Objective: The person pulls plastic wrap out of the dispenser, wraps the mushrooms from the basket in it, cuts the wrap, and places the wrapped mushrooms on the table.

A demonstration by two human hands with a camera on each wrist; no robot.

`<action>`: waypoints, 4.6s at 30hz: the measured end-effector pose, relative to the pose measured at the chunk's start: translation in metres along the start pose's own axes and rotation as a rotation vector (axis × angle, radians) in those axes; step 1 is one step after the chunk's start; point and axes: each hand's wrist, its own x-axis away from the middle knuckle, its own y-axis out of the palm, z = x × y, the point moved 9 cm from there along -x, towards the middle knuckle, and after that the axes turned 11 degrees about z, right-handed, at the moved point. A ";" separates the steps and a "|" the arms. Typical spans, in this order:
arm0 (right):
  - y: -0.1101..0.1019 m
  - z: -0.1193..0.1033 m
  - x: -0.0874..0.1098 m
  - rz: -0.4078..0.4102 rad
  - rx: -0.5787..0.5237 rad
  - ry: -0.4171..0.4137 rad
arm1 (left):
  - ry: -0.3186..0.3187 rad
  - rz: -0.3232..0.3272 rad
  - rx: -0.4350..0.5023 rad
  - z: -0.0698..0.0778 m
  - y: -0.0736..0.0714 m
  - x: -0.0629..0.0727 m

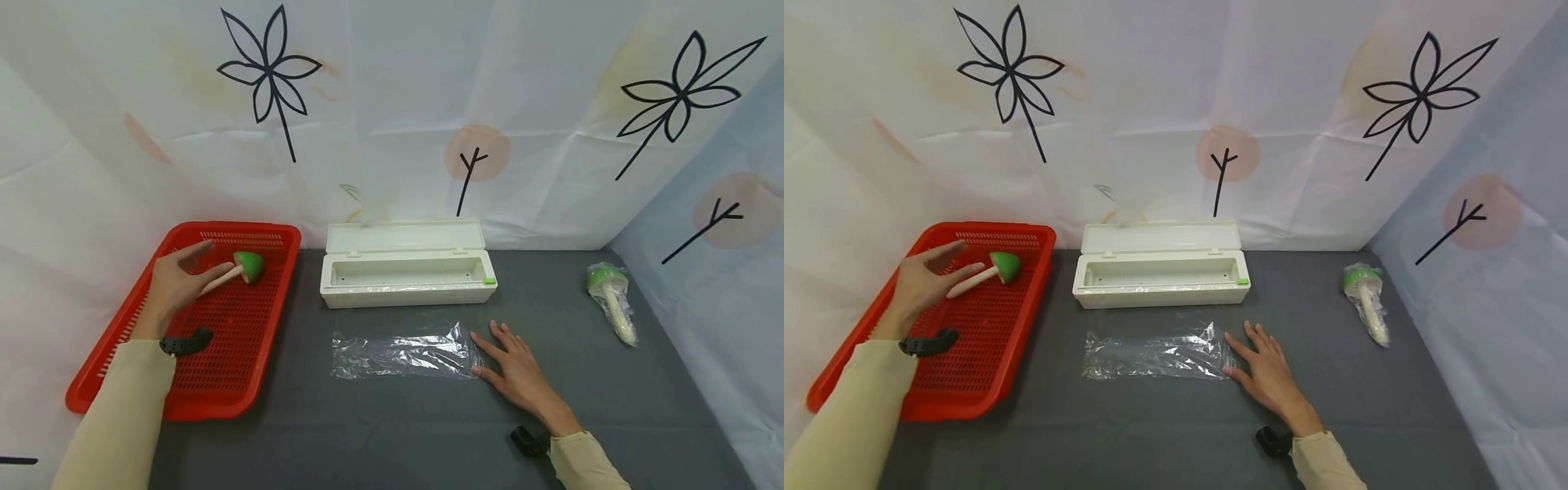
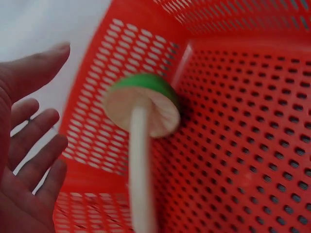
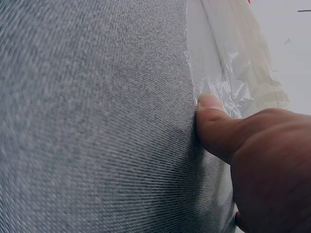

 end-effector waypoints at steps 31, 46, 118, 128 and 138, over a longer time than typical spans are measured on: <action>0.001 0.000 0.002 0.027 -0.026 -0.011 | -0.084 -0.022 -0.099 -0.073 0.022 -0.001; 0.003 0.001 0.002 0.015 -0.046 0.000 | -0.012 0.067 -0.157 -0.062 0.014 -0.004; 0.000 -0.002 0.001 0.021 -0.065 -0.010 | 0.202 -0.123 0.400 0.145 0.240 0.135; -0.001 -0.002 0.001 0.027 -0.069 -0.011 | 0.210 -0.207 0.333 0.144 0.264 0.128; -0.001 -0.001 0.000 0.020 -0.051 0.009 | 0.245 -0.206 0.252 0.136 0.272 0.128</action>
